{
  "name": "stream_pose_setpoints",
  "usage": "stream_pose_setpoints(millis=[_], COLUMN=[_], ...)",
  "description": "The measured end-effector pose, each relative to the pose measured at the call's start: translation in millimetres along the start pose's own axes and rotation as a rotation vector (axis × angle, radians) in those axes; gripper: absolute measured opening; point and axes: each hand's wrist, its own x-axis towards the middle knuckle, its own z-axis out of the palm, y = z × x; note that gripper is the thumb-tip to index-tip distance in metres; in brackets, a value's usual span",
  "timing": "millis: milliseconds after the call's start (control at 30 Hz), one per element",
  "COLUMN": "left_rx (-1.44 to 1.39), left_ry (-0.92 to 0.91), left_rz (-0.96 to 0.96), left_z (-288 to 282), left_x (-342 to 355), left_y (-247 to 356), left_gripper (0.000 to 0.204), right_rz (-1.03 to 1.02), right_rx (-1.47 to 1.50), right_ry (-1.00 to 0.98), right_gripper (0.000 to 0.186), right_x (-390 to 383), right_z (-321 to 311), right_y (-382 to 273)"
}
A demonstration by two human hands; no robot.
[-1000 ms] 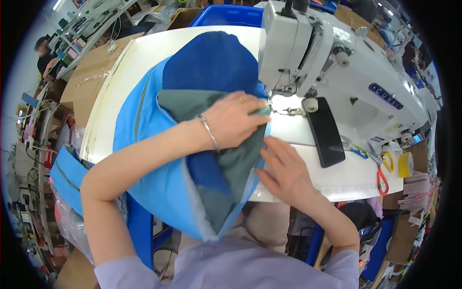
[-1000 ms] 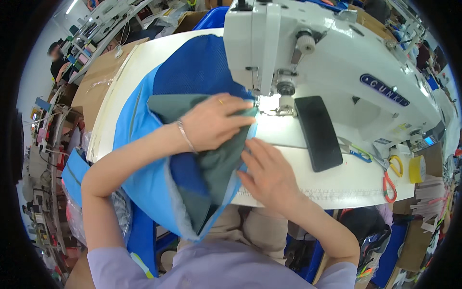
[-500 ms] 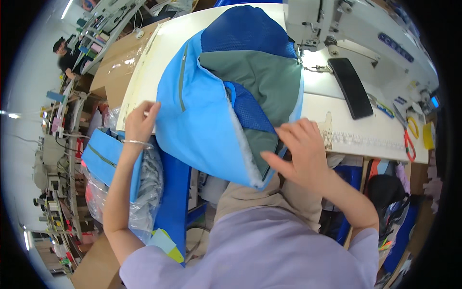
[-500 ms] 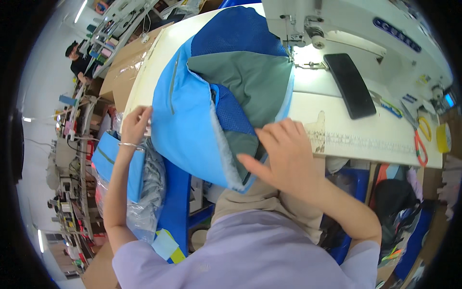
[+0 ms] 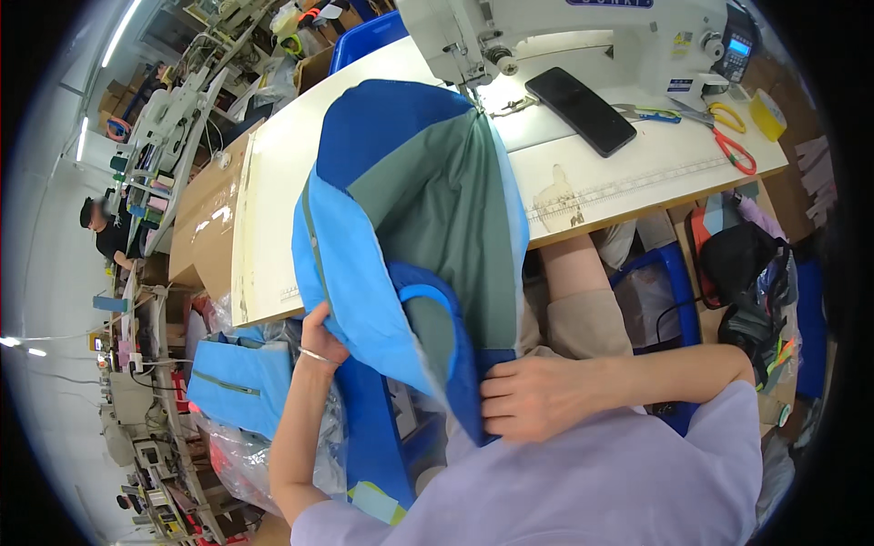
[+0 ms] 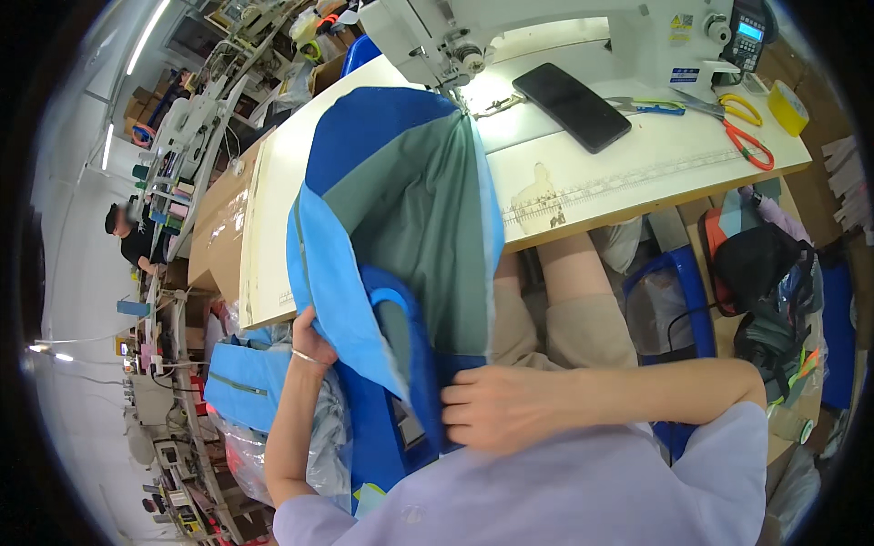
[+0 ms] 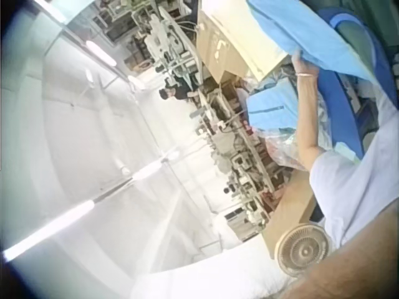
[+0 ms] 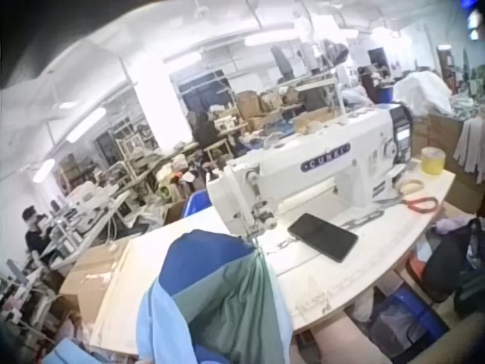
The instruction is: The person uses a sewing machine to stitch the edges of a blue and green fabric bag. They guide the fabric under the needle, aligning the seams and periodically adjusting the bag's position to sew different sections. The person also turns the bag inside out to inspect the interior and the stitching.
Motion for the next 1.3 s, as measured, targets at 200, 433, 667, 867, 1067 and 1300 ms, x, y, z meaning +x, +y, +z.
stream_pose_setpoints(millis=[200,433,667,867,1067,1300], left_rx=[0.259,1.366,1.806,2.266,2.116,1.891], left_ry=[0.059,0.527,0.057,0.329,0.174,-0.360], left_rz=[0.153,1.003,0.531,0.138,0.558,1.121], left_z=[15,96,253,197,189,262], left_x=[-43,-46,107,327,359,191], left_y=[73,112,112,89,76,49], left_gripper=[0.049,0.032,0.044,0.070,0.062,0.028], right_rz=[0.853,1.077,1.168,0.974,1.107,1.034], right_rx=[0.534,0.510,1.176,1.245,1.172,1.101], right_ry=[0.216,0.588,0.388,0.451,0.414,0.663], right_gripper=[0.039,0.070,0.051,0.045,0.040,0.019], right_x=[-69,-59,9,-7,-32,-32], right_z=[10,76,94,66,84,57], right_y=[8,95,81,34,52,66])
